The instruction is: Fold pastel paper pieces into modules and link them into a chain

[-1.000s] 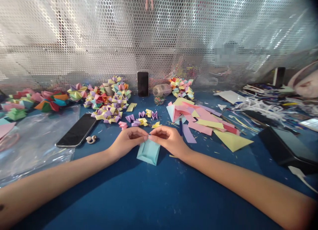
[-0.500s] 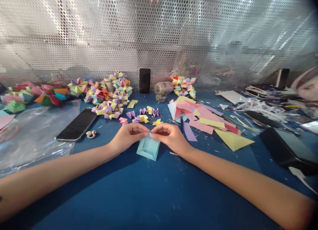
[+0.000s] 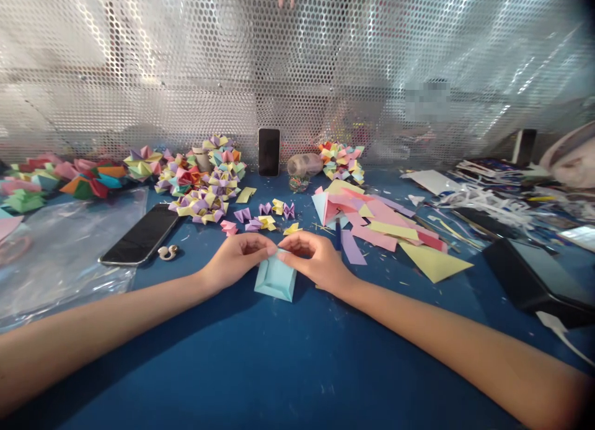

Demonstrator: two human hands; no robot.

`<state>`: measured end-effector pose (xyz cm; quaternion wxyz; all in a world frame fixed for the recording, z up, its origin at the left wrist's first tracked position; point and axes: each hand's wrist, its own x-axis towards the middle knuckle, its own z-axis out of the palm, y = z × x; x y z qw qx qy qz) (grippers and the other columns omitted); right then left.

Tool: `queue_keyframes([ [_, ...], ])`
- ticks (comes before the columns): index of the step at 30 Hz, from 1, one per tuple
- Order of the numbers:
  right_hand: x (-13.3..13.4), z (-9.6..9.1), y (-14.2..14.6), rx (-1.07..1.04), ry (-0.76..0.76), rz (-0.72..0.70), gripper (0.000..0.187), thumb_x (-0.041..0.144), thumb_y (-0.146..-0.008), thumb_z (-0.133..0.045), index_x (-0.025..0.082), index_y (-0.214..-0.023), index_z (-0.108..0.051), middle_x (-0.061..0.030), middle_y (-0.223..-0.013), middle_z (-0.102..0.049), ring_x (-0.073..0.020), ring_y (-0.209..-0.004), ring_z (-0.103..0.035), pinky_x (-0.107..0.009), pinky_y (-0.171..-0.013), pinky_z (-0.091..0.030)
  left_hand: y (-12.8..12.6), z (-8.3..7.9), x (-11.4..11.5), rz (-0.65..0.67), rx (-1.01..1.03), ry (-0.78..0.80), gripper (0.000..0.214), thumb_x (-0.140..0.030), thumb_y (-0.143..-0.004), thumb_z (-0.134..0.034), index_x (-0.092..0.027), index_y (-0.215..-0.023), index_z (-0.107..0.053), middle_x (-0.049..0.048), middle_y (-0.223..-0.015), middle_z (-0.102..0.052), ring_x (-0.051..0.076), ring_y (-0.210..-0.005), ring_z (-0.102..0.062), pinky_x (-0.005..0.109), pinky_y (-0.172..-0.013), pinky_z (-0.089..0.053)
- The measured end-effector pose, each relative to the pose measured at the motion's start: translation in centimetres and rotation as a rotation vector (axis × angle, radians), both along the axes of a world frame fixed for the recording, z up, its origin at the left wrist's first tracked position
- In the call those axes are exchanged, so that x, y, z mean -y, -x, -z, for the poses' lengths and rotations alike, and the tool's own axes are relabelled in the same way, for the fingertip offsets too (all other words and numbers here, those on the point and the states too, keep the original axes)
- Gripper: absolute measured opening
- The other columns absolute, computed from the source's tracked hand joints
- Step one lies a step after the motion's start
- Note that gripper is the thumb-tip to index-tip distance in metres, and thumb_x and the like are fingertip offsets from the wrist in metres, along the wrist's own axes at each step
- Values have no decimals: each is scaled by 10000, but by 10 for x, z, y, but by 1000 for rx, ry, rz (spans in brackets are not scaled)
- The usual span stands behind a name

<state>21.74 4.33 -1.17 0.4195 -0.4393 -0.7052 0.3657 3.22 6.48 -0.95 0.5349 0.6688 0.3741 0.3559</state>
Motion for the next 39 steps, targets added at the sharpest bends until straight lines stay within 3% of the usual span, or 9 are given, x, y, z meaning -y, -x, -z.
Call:
queue_keyframes([
  [4,1,-1,0,-3,35,14,117,303,-760,-627,191,-757,-595,-4,-712,-612,-121,-642,-572,-259,-598,-455,-1,-3,2,-15,34,18,125,-271,-773,-629,-148,-756,-649,3,-685,-611,84,-598,-530,187,-564,-414],
  [11,0,-3,1,-108,-17,20,45,231,-762,-605,213,-799,-623,-5,-809,-638,-139,-770,-604,-272,-699,-474,0,-7,4,-46,158,157,183,-323,-760,-640,-151,-822,-643,9,-760,-614,103,-679,-569,211,-643,-473],
  [16,-1,-6,-1,-118,52,74,46,201,-736,-604,198,-750,-647,-7,-776,-634,-140,-717,-589,-282,-672,-461,5,-6,2,2,197,209,190,-217,-737,-656,-143,-912,-666,27,-823,-647,116,-743,-598,219,-700,-492],
  [23,1,-12,-2,-131,105,34,155,295,-786,-560,196,-757,-676,-25,-791,-657,-164,-785,-595,-309,-732,-447,3,-4,0,-10,131,148,211,-204,-711,-687,-122,-904,-667,29,-786,-661,100,-701,-597,192,-639,-492],
  [27,-2,-6,-1,-146,101,109,148,327,-733,-647,193,-792,-629,-25,-803,-639,-160,-771,-599,-304,-704,-462,1,-3,1,-10,131,136,188,-196,-711,-687,-124,-883,-664,13,-754,-650,86,-672,-589,187,-628,-496],
  [33,-5,1,-2,-150,46,84,219,282,-673,-710,200,-827,-579,-15,-789,-617,-155,-755,-602,-286,-667,-476,0,-5,2,-22,105,130,176,-219,-704,-697,-115,-833,-639,5,-729,-628,77,-655,-579,184,-627,-504],
  [39,-2,-6,-1,-219,98,62,170,338,-779,-599,203,-882,-595,-23,-845,-621,-150,-794,-596,-290,-697,-475,-1,-3,1,-103,151,87,217,-240,-688,-719,-134,-761,-544,-35,-678,-570,46,-574,-530,153,-557,-477],
])
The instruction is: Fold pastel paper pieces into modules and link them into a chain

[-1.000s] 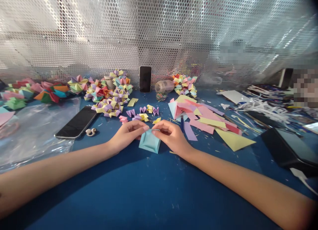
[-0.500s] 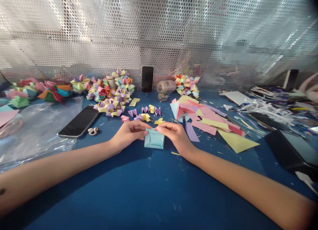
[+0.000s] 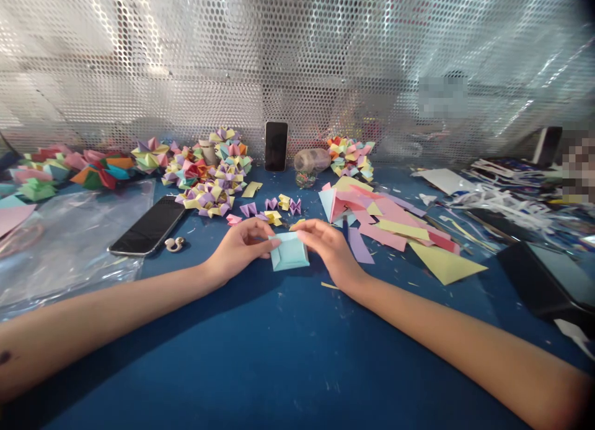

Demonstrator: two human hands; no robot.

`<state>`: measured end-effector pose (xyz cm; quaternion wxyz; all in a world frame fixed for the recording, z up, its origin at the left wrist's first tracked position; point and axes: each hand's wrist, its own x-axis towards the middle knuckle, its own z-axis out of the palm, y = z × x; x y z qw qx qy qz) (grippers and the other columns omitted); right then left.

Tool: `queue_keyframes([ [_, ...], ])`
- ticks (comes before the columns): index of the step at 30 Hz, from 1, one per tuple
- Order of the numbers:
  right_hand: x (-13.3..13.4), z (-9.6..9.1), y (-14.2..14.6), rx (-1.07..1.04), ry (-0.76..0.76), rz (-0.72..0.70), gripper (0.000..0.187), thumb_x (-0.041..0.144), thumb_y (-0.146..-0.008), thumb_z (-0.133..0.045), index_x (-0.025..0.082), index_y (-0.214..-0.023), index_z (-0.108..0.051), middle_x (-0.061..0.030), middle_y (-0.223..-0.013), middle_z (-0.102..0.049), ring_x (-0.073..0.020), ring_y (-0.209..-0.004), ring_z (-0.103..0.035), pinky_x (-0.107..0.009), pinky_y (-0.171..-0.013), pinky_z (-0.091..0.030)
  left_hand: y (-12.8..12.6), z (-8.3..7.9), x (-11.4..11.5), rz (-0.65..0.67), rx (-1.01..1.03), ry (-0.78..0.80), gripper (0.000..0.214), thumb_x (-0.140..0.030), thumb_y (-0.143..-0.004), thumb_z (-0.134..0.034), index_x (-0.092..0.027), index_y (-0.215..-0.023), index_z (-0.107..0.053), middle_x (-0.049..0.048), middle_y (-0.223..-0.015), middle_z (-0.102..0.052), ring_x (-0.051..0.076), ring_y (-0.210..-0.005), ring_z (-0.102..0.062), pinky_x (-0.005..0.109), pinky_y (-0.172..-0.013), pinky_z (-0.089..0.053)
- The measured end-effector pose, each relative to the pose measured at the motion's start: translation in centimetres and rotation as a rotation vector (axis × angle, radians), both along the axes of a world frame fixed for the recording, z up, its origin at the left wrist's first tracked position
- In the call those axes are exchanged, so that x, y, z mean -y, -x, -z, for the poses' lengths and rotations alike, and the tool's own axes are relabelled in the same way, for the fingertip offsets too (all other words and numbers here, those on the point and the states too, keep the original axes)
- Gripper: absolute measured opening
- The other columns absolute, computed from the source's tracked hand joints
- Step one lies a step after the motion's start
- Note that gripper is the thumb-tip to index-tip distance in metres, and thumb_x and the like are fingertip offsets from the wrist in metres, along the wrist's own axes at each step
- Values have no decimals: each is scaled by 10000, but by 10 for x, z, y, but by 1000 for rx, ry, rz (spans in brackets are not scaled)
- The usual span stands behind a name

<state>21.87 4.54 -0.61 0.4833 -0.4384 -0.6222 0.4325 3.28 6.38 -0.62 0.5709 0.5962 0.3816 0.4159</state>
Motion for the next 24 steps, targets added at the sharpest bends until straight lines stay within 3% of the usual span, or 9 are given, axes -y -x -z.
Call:
queue_keyframes([
  [5,0,2,1,-3,-41,53,302,270,-693,-696,215,-957,-560,-23,-885,-617,-159,-820,-604,-289,-706,-496,1,0,0,-70,64,52,288,-254,-689,-722,-177,-885,-526,-32,-754,-578,75,-673,-570,182,-611,-502],
  [10,0,6,1,59,-66,-5,162,273,-766,-626,215,-916,-636,-42,-907,-666,-168,-846,-630,-310,-746,-512,0,-3,2,7,-11,7,236,-284,-724,-686,-152,-870,-556,-11,-728,-585,79,-648,-554,184,-587,-461],
  [14,2,7,2,96,-98,-16,175,286,-760,-636,206,-915,-644,-49,-896,-676,-170,-824,-639,-307,-720,-516,-1,-4,4,53,-52,-88,292,-226,-652,-746,-146,-845,-542,6,-848,-592,97,-725,-577,203,-635,-459],
  [19,1,7,2,109,-83,3,216,285,-746,-648,211,-946,-615,-39,-862,-656,-163,-790,-633,-300,-693,-508,-2,-4,4,103,-40,40,226,-297,-743,-666,-146,-818,-516,-24,-657,-581,79,-586,-546,214,-585,-448],
  [24,2,5,2,143,-170,56,209,273,-761,-629,234,-956,-564,-30,-898,-619,-167,-840,-602,-317,-733,-493,-2,0,1,149,-31,25,226,-271,-747,-668,-156,-854,-505,-46,-573,-574,69,-518,-522,201,-548,-416],
])
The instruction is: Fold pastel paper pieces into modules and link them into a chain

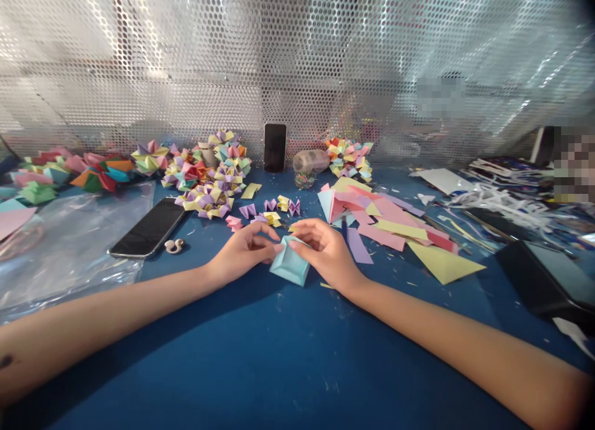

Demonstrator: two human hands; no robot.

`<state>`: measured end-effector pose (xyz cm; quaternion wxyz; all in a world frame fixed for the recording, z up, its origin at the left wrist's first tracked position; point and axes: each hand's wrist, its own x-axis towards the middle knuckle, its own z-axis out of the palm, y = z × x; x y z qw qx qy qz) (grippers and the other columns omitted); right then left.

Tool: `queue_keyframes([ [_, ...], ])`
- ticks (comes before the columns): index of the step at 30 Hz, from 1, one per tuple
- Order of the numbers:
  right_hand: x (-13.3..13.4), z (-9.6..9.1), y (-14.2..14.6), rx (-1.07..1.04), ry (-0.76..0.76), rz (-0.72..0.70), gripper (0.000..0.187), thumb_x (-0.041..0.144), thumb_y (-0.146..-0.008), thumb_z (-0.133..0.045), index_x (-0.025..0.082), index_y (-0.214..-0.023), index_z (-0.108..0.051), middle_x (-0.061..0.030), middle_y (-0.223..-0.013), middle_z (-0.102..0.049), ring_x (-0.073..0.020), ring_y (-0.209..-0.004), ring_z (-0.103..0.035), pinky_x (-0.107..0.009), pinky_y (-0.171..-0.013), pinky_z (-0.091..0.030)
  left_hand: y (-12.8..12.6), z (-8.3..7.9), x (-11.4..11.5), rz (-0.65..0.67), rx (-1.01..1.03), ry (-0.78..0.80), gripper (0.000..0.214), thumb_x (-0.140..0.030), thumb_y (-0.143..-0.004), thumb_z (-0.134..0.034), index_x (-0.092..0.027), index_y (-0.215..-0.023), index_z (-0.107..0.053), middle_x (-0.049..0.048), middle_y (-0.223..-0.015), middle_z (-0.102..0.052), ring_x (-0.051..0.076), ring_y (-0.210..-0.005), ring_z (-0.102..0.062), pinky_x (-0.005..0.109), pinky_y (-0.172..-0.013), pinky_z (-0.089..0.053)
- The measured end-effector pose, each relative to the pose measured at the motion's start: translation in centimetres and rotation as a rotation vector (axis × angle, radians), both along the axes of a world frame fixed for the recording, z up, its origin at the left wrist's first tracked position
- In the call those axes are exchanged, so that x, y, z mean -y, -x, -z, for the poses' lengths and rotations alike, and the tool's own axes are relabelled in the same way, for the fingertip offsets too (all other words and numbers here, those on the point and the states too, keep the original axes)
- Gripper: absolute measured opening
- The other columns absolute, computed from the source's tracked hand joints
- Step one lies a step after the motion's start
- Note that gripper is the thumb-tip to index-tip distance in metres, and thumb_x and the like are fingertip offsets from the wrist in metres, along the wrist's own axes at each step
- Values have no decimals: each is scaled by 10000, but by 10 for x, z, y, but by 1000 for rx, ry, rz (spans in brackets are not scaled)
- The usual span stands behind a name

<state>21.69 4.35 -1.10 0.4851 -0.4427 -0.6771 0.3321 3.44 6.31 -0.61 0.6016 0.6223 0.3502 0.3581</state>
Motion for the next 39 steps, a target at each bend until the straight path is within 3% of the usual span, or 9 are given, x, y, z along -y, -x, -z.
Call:
queue_keyframes([
  [3,5,-5,0,135,-198,89,114,225,-739,-639,233,-820,-559,-33,-963,-574,-187,-935,-555,-354,-819,-453,0,2,0,-35,32,20,230,-273,-743,-672,-159,-850,-503,-51,-562,-576,76,-531,-549,218,-592,-451],
  [5,9,-9,0,231,-254,97,58,224,-753,-623,225,-735,-568,-35,-994,-564,-202,-993,-530,-390,-889,-409,0,2,0,-71,40,20,237,-264,-730,-685,-159,-851,-511,-48,-583,-590,75,-549,-562,213,-604,-462],
  [10,11,-10,2,328,-215,96,117,345,-775,-638,240,-724,-634,-27,-1085,-583,-219,-1091,-488,-423,-955,-356,2,0,0,-66,14,-13,225,-244,-702,-711,-144,-841,-564,-22,-636,-621,80,-594,-574,200,-611,-466],
  [20,3,-6,1,301,-226,62,111,371,-773,-648,265,-746,-661,9,-1131,-622,-215,-1114,-492,-445,-965,-358,5,3,-1,-38,-60,-104,224,-285,-774,-637,-161,-958,-668,53,-937,-685,115,-777,-620,213,-687,-505],
  [23,3,-6,1,292,-218,57,110,368,-772,-649,264,-743,-666,9,-1129,-624,-209,-1111,-497,-435,-967,-357,4,2,-1,-23,-47,-126,211,-240,-748,-660,-149,-937,-669,62,-924,-696,124,-767,-634,223,-681,-509],
  [29,3,-6,0,279,-221,37,98,352,-763,-660,267,-716,-669,8,-1093,-633,-208,-1090,-509,-436,-959,-359,2,4,-1,21,-8,-91,255,-197,-690,-697,-140,-935,-650,58,-907,-708,161,-839,-663,307,-814,-516],
  [39,5,-8,-1,218,-160,25,140,358,-748,-667,245,-669,-644,-15,-1068,-608,-207,-1057,-527,-430,-942,-372,2,7,-1,53,-70,-69,235,-262,-721,-680,-172,-938,-694,30,-797,-712,119,-687,-633,227,-648,-509],
])
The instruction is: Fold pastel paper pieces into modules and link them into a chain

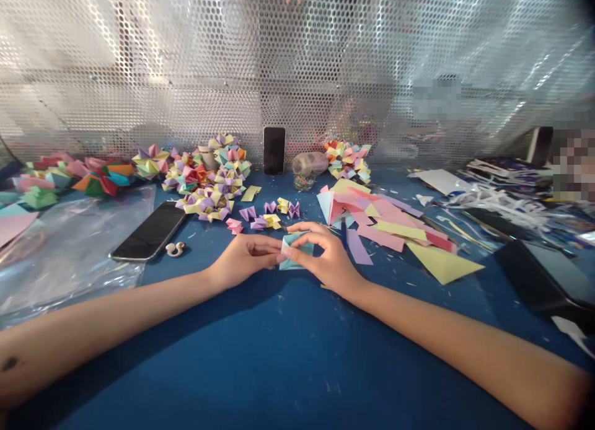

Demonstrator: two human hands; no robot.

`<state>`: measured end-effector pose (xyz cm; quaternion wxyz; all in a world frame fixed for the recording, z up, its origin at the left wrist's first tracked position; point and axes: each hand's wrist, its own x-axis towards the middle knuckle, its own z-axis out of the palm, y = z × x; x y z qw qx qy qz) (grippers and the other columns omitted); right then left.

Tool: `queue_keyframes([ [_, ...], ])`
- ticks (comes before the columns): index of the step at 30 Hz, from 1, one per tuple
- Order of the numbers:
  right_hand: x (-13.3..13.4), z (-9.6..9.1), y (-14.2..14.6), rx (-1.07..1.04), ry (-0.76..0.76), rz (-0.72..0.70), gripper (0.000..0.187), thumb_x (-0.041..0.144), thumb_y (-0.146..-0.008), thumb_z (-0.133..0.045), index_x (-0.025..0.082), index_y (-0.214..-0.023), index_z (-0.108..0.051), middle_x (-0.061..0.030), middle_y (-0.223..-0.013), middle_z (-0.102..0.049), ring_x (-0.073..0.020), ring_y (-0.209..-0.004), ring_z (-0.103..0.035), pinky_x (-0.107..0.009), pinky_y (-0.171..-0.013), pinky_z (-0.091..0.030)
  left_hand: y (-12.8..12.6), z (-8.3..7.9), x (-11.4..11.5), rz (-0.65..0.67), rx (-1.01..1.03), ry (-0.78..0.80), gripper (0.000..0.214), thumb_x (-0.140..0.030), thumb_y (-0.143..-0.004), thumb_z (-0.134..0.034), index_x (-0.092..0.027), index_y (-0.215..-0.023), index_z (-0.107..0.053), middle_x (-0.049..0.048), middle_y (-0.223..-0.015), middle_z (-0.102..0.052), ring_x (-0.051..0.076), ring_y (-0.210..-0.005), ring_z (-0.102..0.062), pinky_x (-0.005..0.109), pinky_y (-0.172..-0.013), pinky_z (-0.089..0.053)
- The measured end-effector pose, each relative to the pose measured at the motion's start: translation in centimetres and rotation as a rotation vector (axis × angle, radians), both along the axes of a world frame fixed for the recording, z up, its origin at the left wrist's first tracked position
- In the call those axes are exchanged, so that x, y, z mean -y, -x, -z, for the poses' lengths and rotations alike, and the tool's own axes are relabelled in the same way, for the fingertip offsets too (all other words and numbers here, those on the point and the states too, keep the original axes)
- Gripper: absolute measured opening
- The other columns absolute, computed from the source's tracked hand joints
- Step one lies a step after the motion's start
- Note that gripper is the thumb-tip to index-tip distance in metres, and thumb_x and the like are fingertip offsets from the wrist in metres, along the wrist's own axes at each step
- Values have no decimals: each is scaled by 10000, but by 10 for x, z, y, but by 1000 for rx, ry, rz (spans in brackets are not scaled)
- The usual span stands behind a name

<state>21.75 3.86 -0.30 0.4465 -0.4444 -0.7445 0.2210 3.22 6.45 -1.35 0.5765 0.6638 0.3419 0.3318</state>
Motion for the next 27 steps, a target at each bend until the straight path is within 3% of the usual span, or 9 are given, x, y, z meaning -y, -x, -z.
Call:
queue_keyframes([
  [5,2,-3,1,-61,2,-12,172,389,-766,-642,241,-677,-637,-20,-1034,-608,-204,-1025,-546,-408,-934,-385,0,-2,1,-21,10,12,202,-253,-696,-697,-166,-878,-690,20,-741,-694,113,-649,-616,233,-638,-503],
  [11,-3,1,-2,-353,130,80,302,463,-895,-411,243,-913,-617,-23,-899,-641,-163,-871,-600,-324,-807,-464,-2,-10,4,-53,27,47,159,-257,-712,-683,-150,-826,-652,12,-758,-657,100,-650,-579,221,-630,-459],
  [14,-5,3,-1,-327,218,29,263,461,-841,-515,234,-864,-647,-25,-872,-656,-173,-853,-607,-315,-771,-480,-3,-11,5,-70,2,12,166,-304,-763,-633,-140,-779,-616,-11,-690,-591,83,-596,-515,207,-579,-400],
  [19,-3,5,1,-251,192,-60,182,396,-757,-640,237,-841,-666,-24,-854,-667,-170,-778,-614,-322,-702,-499,-1,-9,2,-81,-36,-85,219,-341,-806,-583,-136,-732,-559,-40,-634,-473,68,-560,-408,197,-532,-308],
  [27,-3,6,1,-218,264,-68,238,347,-705,-692,204,-892,-655,-42,-860,-682,-167,-772,-635,-324,-716,-516,0,-6,0,-62,-62,-122,232,-360,-803,-577,-131,-764,-563,-14,-685,-516,89,-607,-453,217,-574,-337],
])
